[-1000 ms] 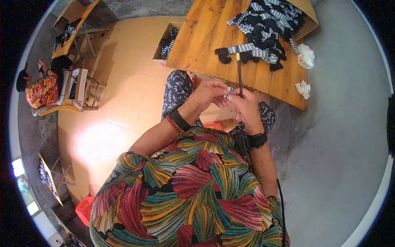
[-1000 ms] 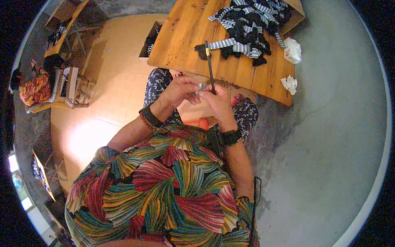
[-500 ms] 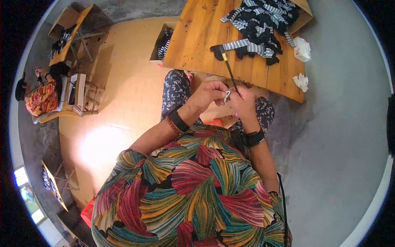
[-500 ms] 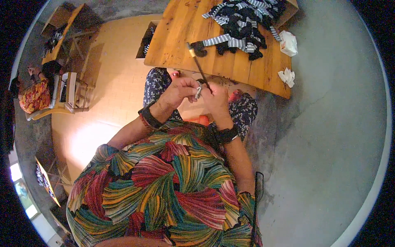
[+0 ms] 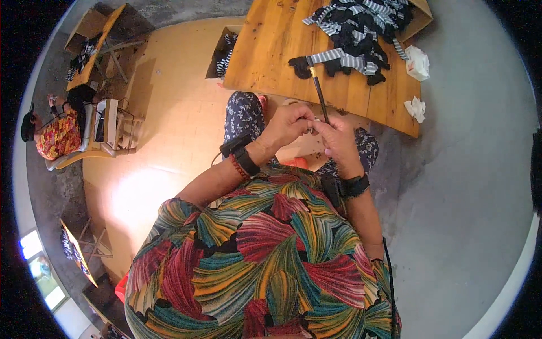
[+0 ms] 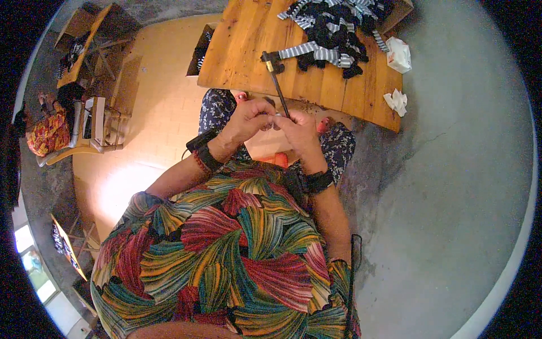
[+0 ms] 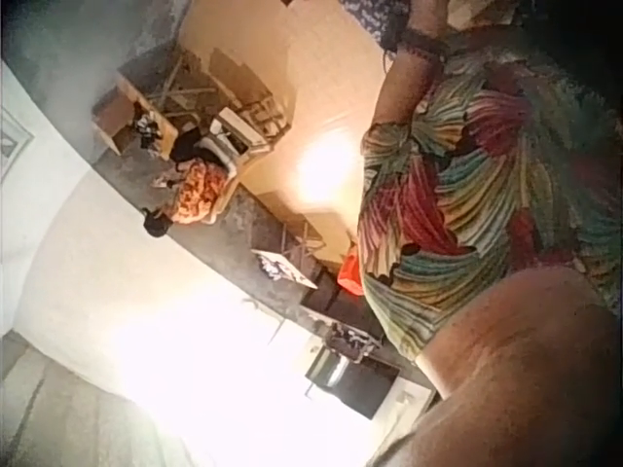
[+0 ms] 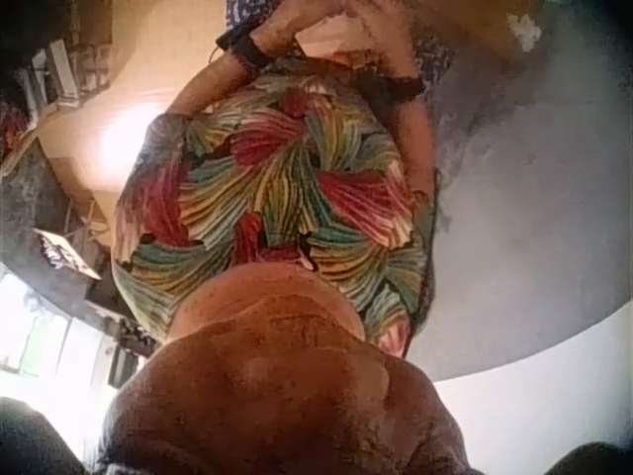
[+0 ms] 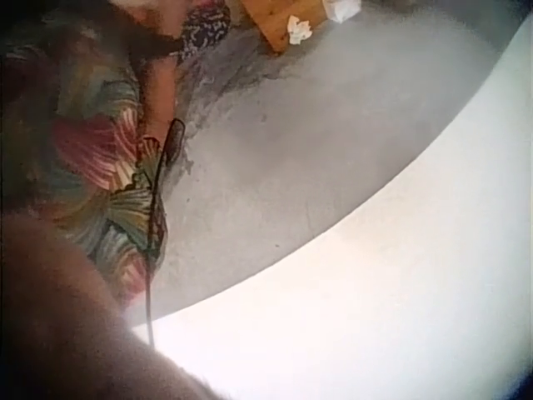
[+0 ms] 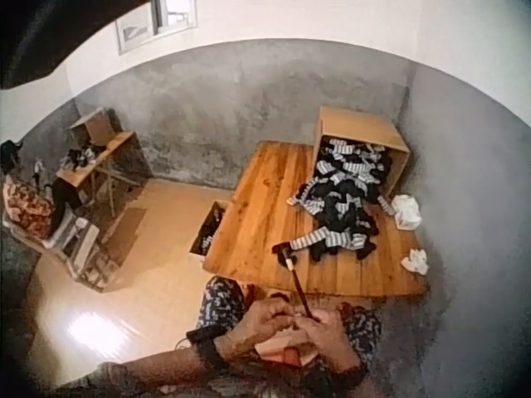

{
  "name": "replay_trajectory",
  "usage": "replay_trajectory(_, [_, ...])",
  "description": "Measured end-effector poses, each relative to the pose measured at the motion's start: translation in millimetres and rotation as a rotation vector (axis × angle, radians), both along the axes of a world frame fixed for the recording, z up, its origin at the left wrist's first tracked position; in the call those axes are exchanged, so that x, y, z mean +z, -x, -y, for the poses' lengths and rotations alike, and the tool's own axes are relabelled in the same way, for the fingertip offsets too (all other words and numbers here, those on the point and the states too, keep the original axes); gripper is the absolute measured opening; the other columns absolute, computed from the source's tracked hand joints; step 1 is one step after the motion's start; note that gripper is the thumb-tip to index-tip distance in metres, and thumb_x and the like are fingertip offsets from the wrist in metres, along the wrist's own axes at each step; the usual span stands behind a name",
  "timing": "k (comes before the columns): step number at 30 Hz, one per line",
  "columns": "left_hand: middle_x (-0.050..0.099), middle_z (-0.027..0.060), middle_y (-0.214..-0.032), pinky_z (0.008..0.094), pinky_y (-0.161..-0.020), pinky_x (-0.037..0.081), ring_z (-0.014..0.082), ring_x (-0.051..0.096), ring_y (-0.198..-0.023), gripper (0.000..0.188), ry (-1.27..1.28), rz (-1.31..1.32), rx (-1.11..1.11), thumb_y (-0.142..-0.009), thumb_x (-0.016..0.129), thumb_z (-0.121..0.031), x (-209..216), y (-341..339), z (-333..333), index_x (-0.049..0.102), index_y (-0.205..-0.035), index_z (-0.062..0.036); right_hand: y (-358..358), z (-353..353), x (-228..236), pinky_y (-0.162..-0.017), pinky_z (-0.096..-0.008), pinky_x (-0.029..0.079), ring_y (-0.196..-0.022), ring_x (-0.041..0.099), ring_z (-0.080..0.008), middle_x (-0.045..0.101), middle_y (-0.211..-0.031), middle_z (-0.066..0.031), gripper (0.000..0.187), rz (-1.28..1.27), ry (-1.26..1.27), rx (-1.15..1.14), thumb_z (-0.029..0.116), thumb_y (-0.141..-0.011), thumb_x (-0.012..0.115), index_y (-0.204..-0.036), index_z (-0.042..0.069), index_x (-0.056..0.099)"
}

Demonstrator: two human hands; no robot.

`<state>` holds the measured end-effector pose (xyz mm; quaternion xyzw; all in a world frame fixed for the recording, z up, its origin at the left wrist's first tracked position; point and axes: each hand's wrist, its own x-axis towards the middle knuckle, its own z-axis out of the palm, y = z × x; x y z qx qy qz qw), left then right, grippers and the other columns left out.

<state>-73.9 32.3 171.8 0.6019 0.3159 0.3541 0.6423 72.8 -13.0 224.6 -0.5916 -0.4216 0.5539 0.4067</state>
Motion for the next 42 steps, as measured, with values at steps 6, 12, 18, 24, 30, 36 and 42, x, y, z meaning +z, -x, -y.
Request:
replay_trajectory(6, [0.056,0.0040,-0.070,0.0231,-0.056,0.046,0.0115,0.055,-0.059,0.005,0.412,0.186,0.015,-0.079,0.054,-0.006,-4.3,2.5,10.3,0.054,-0.082,-0.0016,0.2,0.3,-26.9,-0.046,-0.0187,0.035,-0.053,0.047,-0.0046,0.055,-0.061,-0.0001,0.015,0.097,-0.082,-0.044,0.013,-0.076,0.057,-0.067,0.001,0.059])
replay_trajectory(12, [0.060,0.0077,-0.072,0.0252,-0.053,0.048,0.0127,0.057,-0.058,0.013,0.770,0.452,-0.007,-0.081,0.056,-0.014,-16.2,3.1,16.1,0.054,-0.087,-0.0029,1.7,6.6,-30.5,-0.037,-0.0198,0.025,-0.044,0.037,-0.0013,0.052,-0.058,0.0006,0.013,-0.556,0.250,-0.204,0.014,-0.075,0.058,-0.070,0.002,0.058])
replay_trajectory(18, [0.058,0.0048,-0.066,0.0217,-0.046,0.046,0.0109,0.057,-0.054,0.020,0.506,0.060,0.087,-0.076,0.064,-0.021,4.7,3.1,16.7,0.053,-0.080,-0.0045,5.7,5.5,-27.5,-0.035,-0.0166,0.023,-0.039,0.035,-0.0020,0.053,-0.061,-0.0003,0.012,-0.131,0.057,-0.033,0.014,-0.078,0.059,-0.077,0.002,0.057])
replay_trajectory(24, [0.057,0.0046,-0.058,0.0211,-0.040,0.044,0.0119,0.053,-0.044,0.019,0.608,0.092,0.001,-0.073,0.066,-0.017,1.2,10.8,5.9,0.053,-0.077,-0.0045,1.6,6.6,-24.9,-0.035,-0.0157,0.023,-0.040,0.036,-0.0016,0.053,-0.061,0.0001,0.008,-0.191,0.193,-0.019,0.011,-0.076,0.060,-0.077,0.004,0.058])
replay_trajectory(30, [0.054,0.0024,-0.056,0.0214,-0.040,0.044,0.0108,0.052,-0.043,0.016,0.489,0.111,-0.070,-0.072,0.064,-0.011,1.1,13.4,3.0,0.055,-0.081,-0.0019,0.3,3.1,-36.1,-0.037,-0.0161,0.024,-0.042,0.036,-0.0016,0.051,-0.060,0.0018,0.006,-0.200,0.131,0.022,0.010,-0.076,0.059,-0.077,0.004,0.057])
replay_trajectory(36, [0.052,0.0019,-0.058,0.0212,-0.041,0.042,0.0090,0.051,-0.046,0.019,0.147,-0.346,0.047,-0.073,0.052,-0.005,-1.2,1.7,7.8,0.060,-0.090,-0.0023,1.2,-2.9,-52.1,-0.045,-0.0302,0.035,-0.048,0.045,-0.0147,0.048,-0.051,-0.0098,0.015,0.312,-0.155,0.095,0.012,-0.070,0.055,-0.066,-0.003,0.054])
replay_trajectory(42, [0.052,0.0041,-0.057,0.0249,-0.042,0.045,0.0148,0.053,-0.048,0.019,0.083,-0.448,0.077,-0.075,0.045,-0.009,-20.2,-3.2,5.2,0.059,-0.086,-0.0010,6.1,-9.7,-44.7,-0.047,-0.0344,0.037,-0.048,0.048,-0.0188,0.047,-0.053,-0.0175,0.020,0.490,-0.186,0.138,0.016,-0.068,0.055,-0.065,-0.004,0.052])
